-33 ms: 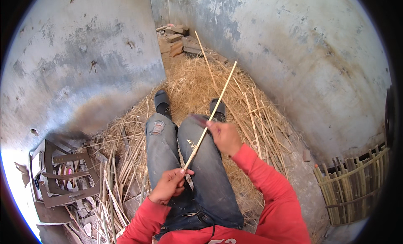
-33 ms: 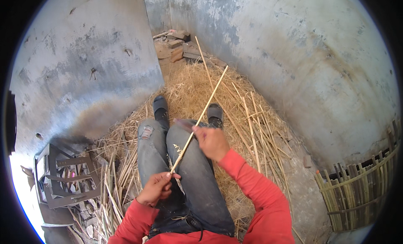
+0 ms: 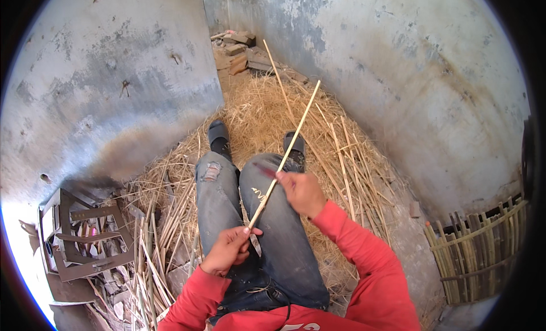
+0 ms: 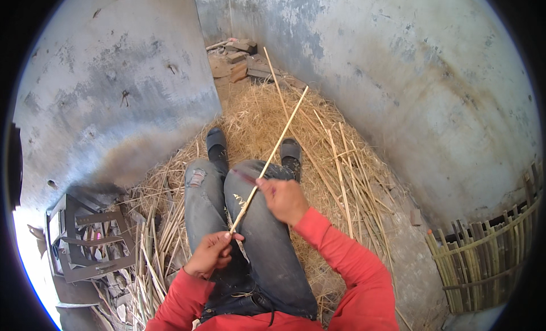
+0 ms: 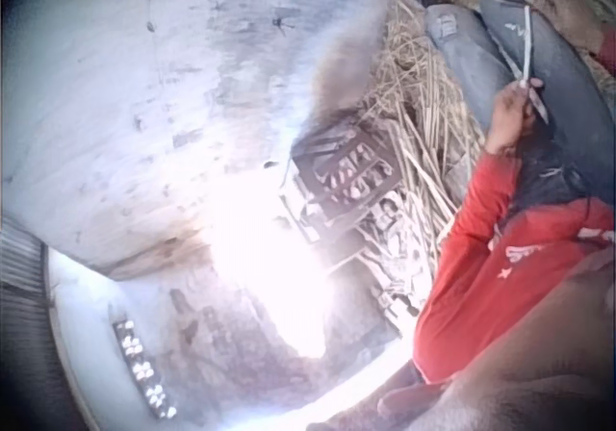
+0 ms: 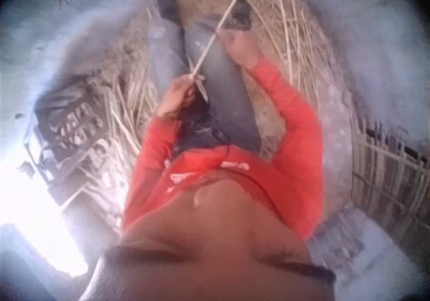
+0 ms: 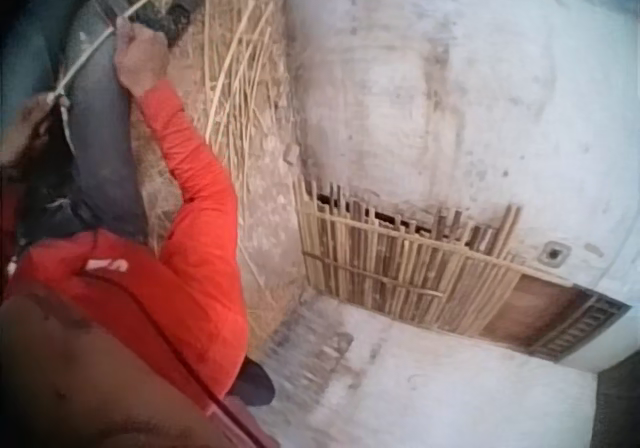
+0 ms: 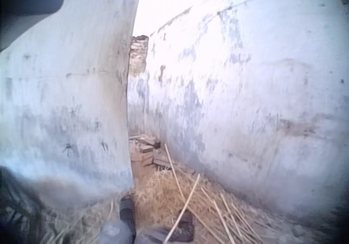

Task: The person whittles and shapes bamboo sticks using a small knife while sitting on a straw-covered floor.

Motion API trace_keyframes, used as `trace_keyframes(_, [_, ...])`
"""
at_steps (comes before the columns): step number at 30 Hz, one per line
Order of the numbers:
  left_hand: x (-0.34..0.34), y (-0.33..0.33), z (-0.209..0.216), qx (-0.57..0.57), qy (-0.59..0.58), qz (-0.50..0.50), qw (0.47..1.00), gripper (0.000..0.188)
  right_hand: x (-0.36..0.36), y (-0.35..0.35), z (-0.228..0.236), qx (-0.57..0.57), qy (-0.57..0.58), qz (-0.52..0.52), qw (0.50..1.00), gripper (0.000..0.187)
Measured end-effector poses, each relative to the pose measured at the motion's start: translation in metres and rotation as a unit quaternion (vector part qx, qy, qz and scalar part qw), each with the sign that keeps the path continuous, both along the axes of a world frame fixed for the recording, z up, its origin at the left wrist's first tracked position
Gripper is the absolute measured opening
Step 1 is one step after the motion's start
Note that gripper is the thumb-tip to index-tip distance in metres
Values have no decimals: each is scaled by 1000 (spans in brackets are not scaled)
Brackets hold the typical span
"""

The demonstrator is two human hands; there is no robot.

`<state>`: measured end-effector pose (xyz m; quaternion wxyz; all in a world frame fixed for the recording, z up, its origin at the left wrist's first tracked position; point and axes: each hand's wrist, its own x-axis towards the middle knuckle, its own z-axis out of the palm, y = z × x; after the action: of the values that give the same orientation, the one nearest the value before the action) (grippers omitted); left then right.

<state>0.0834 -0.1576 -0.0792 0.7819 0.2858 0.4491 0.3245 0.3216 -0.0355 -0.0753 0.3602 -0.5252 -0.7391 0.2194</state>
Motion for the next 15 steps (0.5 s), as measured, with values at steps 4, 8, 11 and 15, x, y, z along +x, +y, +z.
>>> trace_keyframes(4, [6, 6, 1, 6, 1, 6, 1000, 35, 1, -39, -6, -36, -85, 48, 995, 50])
trace_keyframes(8, [19, 7, -3, 84, 59, 35, 994, 33, 9, -40, 5, -52, 0, 56, 997, 51])
trace_keyframes(11, [23, 8, -4, 148, 104, 52, 982, 31, 23, -17, 28, -63, 22, -13, 998, 51])
trace_keyframes(15, [27, 6, -12, 194, 152, 68, 967, 27, 30, 18, 32, -2, -10, -100, 995, 48])
